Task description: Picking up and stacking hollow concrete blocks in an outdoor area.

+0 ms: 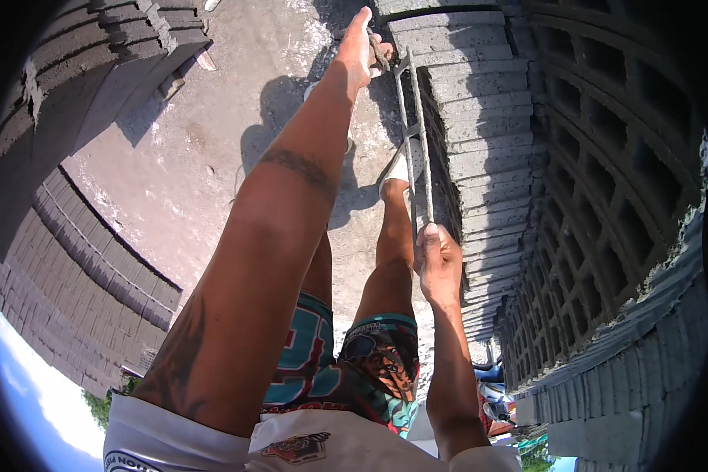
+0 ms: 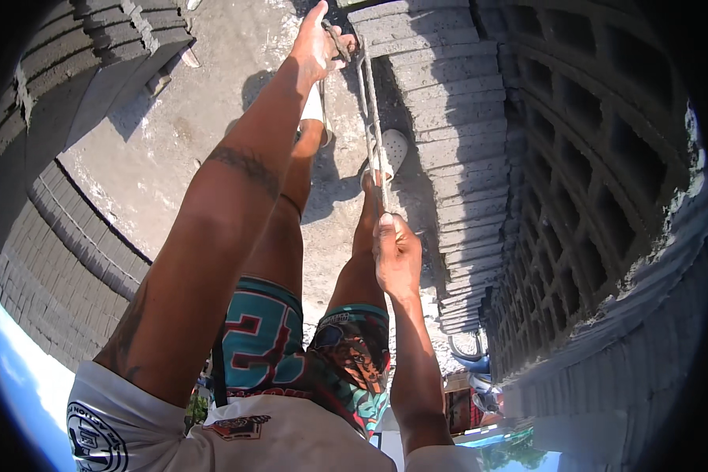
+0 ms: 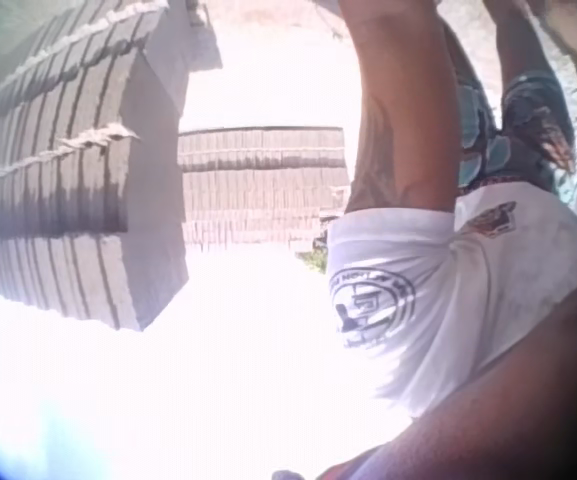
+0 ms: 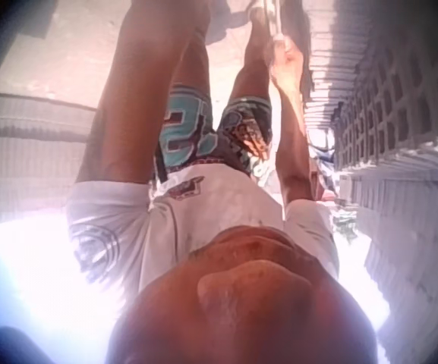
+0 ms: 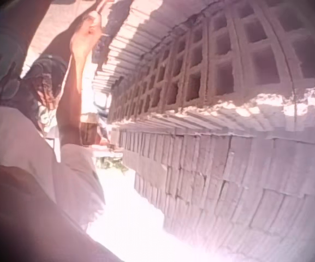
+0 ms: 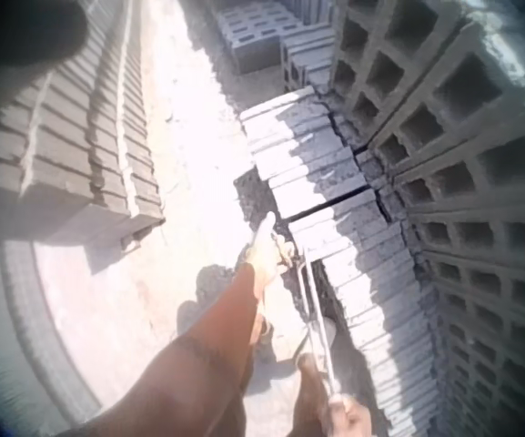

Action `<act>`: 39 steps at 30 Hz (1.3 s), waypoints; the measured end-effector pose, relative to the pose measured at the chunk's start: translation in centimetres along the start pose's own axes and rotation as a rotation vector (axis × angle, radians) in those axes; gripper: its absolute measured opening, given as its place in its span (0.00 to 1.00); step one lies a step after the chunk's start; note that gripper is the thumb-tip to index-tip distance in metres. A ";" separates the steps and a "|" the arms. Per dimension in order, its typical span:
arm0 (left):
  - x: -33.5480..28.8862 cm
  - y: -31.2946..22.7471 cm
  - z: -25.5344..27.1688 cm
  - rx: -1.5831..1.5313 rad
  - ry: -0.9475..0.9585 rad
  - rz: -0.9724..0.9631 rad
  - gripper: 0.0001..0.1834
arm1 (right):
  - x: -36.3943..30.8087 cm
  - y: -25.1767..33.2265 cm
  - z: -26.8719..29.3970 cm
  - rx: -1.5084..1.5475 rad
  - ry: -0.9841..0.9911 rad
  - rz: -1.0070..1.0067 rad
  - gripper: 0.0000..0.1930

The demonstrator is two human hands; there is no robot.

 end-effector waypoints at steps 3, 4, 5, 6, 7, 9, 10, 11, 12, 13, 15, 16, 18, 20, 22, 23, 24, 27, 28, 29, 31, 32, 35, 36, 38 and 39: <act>0.6 -0.3 0.5 -0.011 0.113 0.061 0.29 | -2.7 2.1 -0.5 0.133 0.027 0.014 0.18; 0.7 -0.8 0.7 -0.037 0.105 -0.031 0.25 | -3.6 3.0 -0.4 0.121 -0.022 0.117 0.19; 1.4 -0.6 1.2 -0.003 0.159 -0.036 0.25 | -4.2 3.8 -0.8 0.154 -0.017 0.209 0.19; 2.1 -0.6 1.7 0.033 0.211 -0.042 0.27 | -4.6 4.6 -1.2 0.189 -0.011 0.301 0.19; 1.7 0.1 1.1 0.025 0.218 -0.029 0.27 | -4.6 4.4 -0.8 0.187 -0.046 0.311 0.20; -0.2 0.6 -0.1 0.083 0.120 -0.042 0.28 | -2.8 2.8 0.1 0.136 -0.060 0.153 0.20; 0.1 0.4 -0.1 0.083 0.120 -0.045 0.28 | -1.5 1.9 -0.2 0.100 -0.047 0.004 0.20; 0.6 0.3 0.3 0.103 0.053 -0.046 0.28 | -0.4 1.3 -0.7 0.077 -0.051 -0.073 0.20; 0.8 0.1 0.6 0.121 -0.014 -0.046 0.29 | -1.1 1.5 -0.6 0.076 -0.051 -0.071 0.20; 1.0 -0.1 0.8 0.115 0.012 0.006 0.31 | -1.4 2.0 -0.7 0.158 -0.005 -0.049 0.20; -0.7 -0.3 0.9 0.102 0.044 0.050 0.31 | -2.8 3.3 -0.7 0.188 -0.027 0.039 0.19; -0.8 -1.5 0.6 0.096 0.058 0.014 0.31 | -2.8 4.2 -0.7 0.176 -0.050 0.146 0.19; 0.2 -1.0 1.9 0.092 0.098 0.024 0.30 | -4.0 5.3 -1.7 0.258 -0.013 0.255 0.20; 0.4 -0.6 1.8 0.089 0.087 0.050 0.31 | -3.3 4.2 -2.1 0.233 -0.052 0.177 0.21; 0.5 -0.4 1.4 0.085 0.083 0.064 0.31 | -1.5 2.3 -2.5 0.239 -0.015 -0.122 0.20; 0.4 -0.2 1.1 0.086 0.076 0.079 0.32 | -1.2 1.9 -2.5 0.239 -0.005 -0.229 0.20; 0.3 0.0 0.9 0.086 0.070 0.094 0.32 | -1.6 0.5 -2.2 0.071 -0.023 -0.255 0.20; 0.1 -0.5 1.9 0.120 0.097 0.061 0.31 | -3.9 -0.4 -3.1 0.175 0.023 -0.154 0.21; 0.0 -0.4 1.6 0.125 0.117 0.050 0.30 | -4.6 0.4 -3.0 0.168 0.020 -0.158 0.21; 0.0 -0.2 1.8 0.123 0.113 0.055 0.30 | -5.3 2.0 -2.9 0.164 -0.023 -0.042 0.21; 0.6 0.0 2.0 0.121 0.080 0.069 0.29 | -6.0 4.1 -2.7 0.207 -0.073 0.128 0.21; 1.1 0.0 2.0 0.119 0.065 0.072 0.29 | -5.6 4.4 -2.9 0.205 -0.072 0.130 0.21; 1.0 0.4 0.9 0.128 0.031 0.089 0.28 | -3.0 4.0 -2.7 0.234 -0.049 0.010 0.21; 0.4 0.4 0.5 0.146 0.016 0.083 0.29 | -2.2 3.1 -2.5 0.248 -0.031 -0.165 0.21; 0.2 0.1 0.9 0.118 0.022 0.098 0.30 | -2.2 2.2 -2.6 0.221 -0.037 -0.208 0.21; 0.1 -0.2 1.1 0.087 0.026 0.114 0.33 | -2.8 2.2 -2.4 0.224 -0.058 -0.169 0.21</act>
Point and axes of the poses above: each hand's wrist, its own x-axis towards the middle knuckle, its own z-axis out of the back of the hand, y = z × x, the point moved 5 cm from there along x, towards the middle knuckle, and after that the axes turned 8 degrees about -z, right-handed, at the moved point
